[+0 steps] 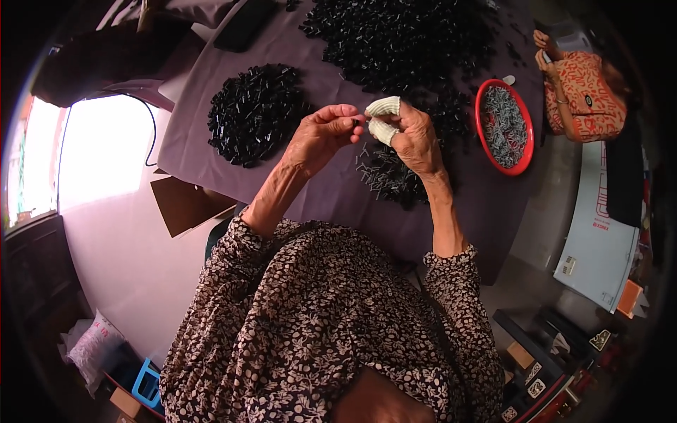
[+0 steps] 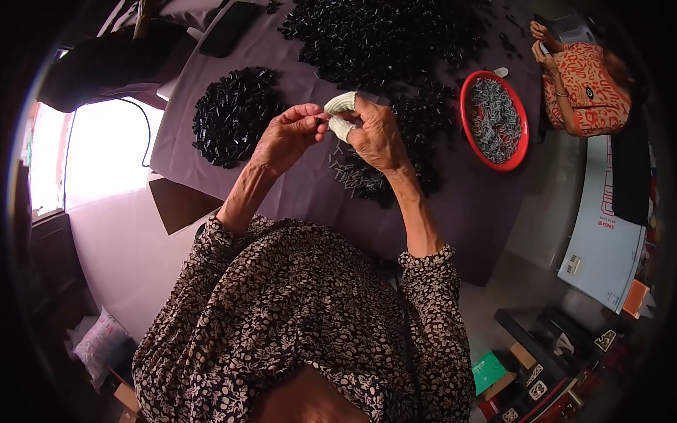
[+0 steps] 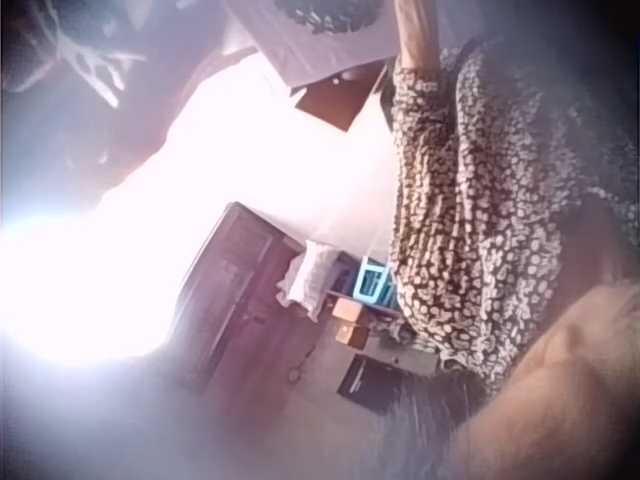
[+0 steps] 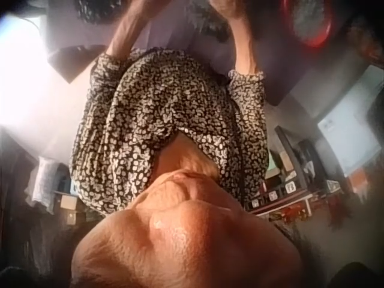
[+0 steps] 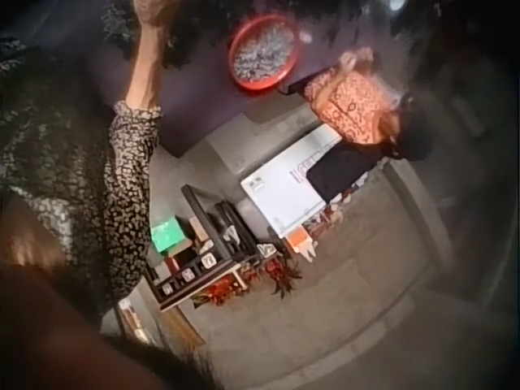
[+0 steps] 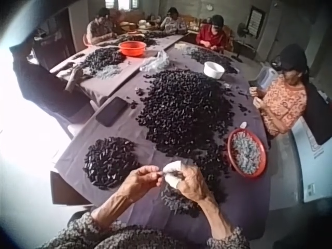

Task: The person sorts and assembles small black plastic parts and white plastic parts by hand at a table.

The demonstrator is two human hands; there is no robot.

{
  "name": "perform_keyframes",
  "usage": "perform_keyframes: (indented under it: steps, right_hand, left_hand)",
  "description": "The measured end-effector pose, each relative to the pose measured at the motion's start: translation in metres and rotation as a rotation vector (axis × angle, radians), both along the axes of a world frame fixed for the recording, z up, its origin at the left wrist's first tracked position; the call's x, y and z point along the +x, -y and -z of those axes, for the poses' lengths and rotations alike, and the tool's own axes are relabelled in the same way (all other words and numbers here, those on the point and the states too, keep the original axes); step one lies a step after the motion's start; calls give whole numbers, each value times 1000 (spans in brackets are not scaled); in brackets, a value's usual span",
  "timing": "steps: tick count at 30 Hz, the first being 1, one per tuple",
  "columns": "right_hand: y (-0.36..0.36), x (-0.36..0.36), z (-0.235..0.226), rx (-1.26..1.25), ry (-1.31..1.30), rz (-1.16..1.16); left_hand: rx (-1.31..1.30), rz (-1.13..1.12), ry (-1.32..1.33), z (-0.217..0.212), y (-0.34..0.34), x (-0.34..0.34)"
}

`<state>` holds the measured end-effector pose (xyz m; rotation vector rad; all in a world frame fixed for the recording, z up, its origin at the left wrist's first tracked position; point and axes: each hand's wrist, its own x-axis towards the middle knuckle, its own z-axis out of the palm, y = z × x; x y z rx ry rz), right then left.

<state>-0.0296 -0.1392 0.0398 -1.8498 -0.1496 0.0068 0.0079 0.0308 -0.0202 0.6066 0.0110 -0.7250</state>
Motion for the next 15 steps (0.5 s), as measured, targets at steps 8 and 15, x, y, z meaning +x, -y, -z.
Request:
perform_keyframes:
  steps: [8,15]
  right_hand:
    - [-2,1,8,-117,-3,34]
    - [-4,2,4,-192,0,30]
  left_hand:
    - [68,-32,61,-9,3,-5]
    - [274,-65,207,-14,3,-8]
